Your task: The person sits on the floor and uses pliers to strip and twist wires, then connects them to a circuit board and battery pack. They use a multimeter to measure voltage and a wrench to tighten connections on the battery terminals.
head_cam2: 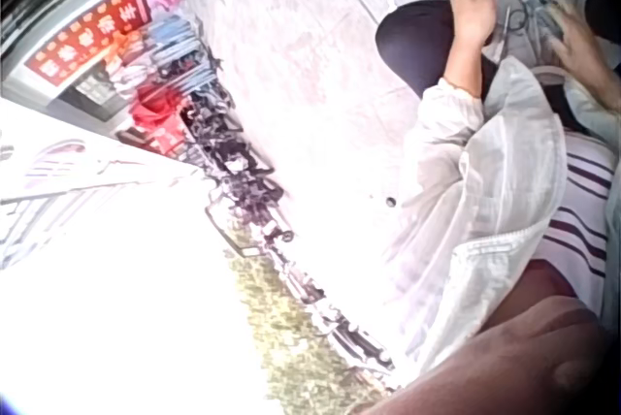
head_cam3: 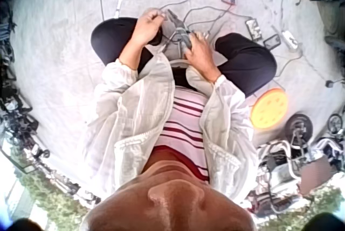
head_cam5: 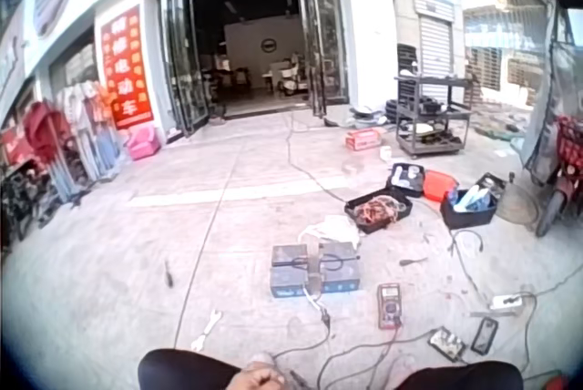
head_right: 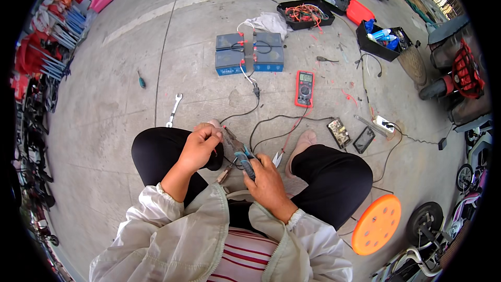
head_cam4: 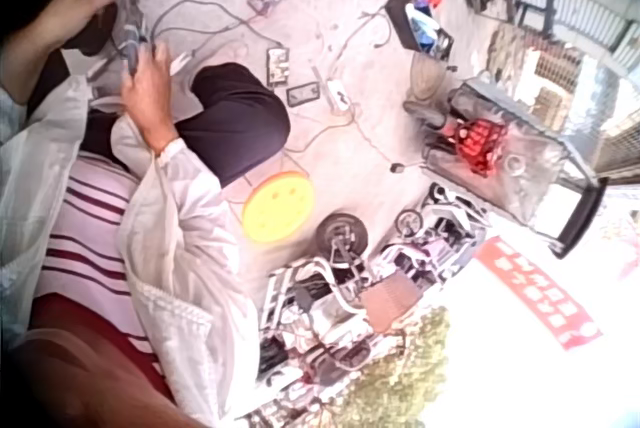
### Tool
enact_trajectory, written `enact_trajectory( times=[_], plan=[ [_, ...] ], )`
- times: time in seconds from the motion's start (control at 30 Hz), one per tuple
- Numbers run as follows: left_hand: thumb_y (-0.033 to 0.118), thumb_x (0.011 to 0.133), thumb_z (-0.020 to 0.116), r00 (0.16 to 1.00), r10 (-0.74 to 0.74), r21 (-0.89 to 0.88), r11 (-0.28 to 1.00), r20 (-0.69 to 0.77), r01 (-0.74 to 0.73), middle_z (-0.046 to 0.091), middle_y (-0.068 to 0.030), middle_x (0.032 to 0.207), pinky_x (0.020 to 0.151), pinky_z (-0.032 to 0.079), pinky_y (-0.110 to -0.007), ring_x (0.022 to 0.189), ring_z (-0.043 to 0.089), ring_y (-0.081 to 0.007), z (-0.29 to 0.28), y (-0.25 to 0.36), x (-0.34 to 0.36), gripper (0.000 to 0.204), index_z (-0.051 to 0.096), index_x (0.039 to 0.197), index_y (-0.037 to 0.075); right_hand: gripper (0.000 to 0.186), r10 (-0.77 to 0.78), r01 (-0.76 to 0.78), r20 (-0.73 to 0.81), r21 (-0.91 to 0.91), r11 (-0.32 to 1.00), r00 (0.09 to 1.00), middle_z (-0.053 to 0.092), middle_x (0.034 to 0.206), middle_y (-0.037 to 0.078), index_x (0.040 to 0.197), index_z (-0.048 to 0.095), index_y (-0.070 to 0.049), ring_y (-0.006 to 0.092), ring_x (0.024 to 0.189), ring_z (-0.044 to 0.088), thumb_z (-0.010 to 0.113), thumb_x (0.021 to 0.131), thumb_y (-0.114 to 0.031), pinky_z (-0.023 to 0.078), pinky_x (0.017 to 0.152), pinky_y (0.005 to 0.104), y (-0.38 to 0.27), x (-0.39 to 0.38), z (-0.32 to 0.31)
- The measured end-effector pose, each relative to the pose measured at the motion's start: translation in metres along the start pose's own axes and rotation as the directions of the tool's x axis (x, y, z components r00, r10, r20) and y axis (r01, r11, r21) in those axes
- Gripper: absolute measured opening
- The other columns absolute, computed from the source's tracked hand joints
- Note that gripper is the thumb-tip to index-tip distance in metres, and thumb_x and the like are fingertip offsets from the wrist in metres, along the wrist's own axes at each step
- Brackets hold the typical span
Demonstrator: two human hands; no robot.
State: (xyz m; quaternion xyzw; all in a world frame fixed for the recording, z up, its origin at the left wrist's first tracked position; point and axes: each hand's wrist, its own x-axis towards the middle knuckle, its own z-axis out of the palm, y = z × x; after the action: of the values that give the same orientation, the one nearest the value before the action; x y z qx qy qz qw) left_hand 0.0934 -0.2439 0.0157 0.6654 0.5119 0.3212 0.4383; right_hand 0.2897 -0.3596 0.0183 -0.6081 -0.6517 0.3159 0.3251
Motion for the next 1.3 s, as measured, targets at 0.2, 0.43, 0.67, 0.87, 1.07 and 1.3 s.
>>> enact_trajectory(
  times=[0.2,0.43,0.67,0.87,1.07,1.3],
  plan=[
    [0.024,0.088,0.059,0.987,-0.156,0.233,0.962,0.043,0.142,0.06,-0.0194,0.074,0.063,0.046,-0.042,0.068,0.06,-0.0351,0.007,0.007,0.001,0.026,0.063,0.08,0.0,0.027,0.123,-0.124,0.026,0.08,0.989,0.992,0.056,0.099,0.022,0.098,0.057,0.0,0.0417,0.087,0.057,0.067,0.084,-0.02,0.046,0.074,0.0476,0.009,-0.006,0.014],
    [0.026,0.093,0.056,0.968,-0.21,0.377,0.914,0.134,0.146,0.056,-0.0137,0.059,0.058,0.046,-0.036,0.054,0.057,-0.0266,0.023,-0.013,0.005,0.029,0.062,0.082,0.0,0.023,0.198,-0.192,-0.004,0.224,0.955,0.98,0.052,0.078,0.019,0.085,0.055,-0.001,0.0376,0.074,0.053,0.067,0.083,-0.021,0.039,0.063,0.0467,0.017,-0.009,0.031],
    [0.029,0.094,0.054,0.969,-0.185,0.417,0.903,0.163,0.102,0.059,-0.0175,0.065,0.061,0.046,-0.04,0.064,0.062,-0.0328,0.027,-0.011,0.01,0.033,0.061,0.08,0.0,0.022,0.207,-0.201,-0.001,0.224,0.954,0.978,0.052,0.074,0.016,0.086,0.057,0.001,0.0317,0.073,0.052,0.067,0.086,-0.019,0.041,0.066,0.0413,0.026,-0.012,0.032],
    [0.029,0.094,0.052,0.981,-0.064,0.402,0.915,0.181,-0.014,0.062,-0.0197,0.075,0.066,0.047,-0.045,0.073,0.061,-0.0396,0.026,-0.008,0.008,0.033,0.061,0.079,0.001,0.027,0.214,-0.206,-0.004,0.26,0.943,0.977,0.052,0.077,0.021,0.084,0.056,0.001,0.0382,0.072,0.053,0.068,0.084,-0.023,0.04,0.063,0.0465,0.027,-0.013,0.032],
    [0.028,0.091,0.054,0.974,-0.022,0.509,0.855,0.225,-0.099,0.064,-0.0185,0.079,0.066,0.048,-0.046,0.075,0.062,-0.039,0.03,-0.004,0.008,0.03,0.063,0.077,0.003,0.033,0.344,-0.362,0.122,0.439,0.822,0.931,0.049,0.065,0.005,0.083,0.057,-0.002,0.0145,0.062,0.046,0.062,0.093,-0.032,0.038,0.056,0.0339,0.011,-0.011,0.022],
    [0.026,0.088,0.056,0.952,0.02,0.629,0.746,0.307,-0.219,0.065,-0.0166,0.076,0.064,0.05,-0.047,0.07,0.063,-0.0369,0.047,-0.012,-0.001,0.027,0.065,0.075,0.004,0.034,0.424,-0.43,0.159,0.587,0.686,0.892,0.044,0.064,-0.006,0.081,0.057,-0.003,0.0043,0.061,0.039,0.057,0.098,-0.032,0.034,0.053,0.0269,0.018,-0.021,0.043]
  ],
)
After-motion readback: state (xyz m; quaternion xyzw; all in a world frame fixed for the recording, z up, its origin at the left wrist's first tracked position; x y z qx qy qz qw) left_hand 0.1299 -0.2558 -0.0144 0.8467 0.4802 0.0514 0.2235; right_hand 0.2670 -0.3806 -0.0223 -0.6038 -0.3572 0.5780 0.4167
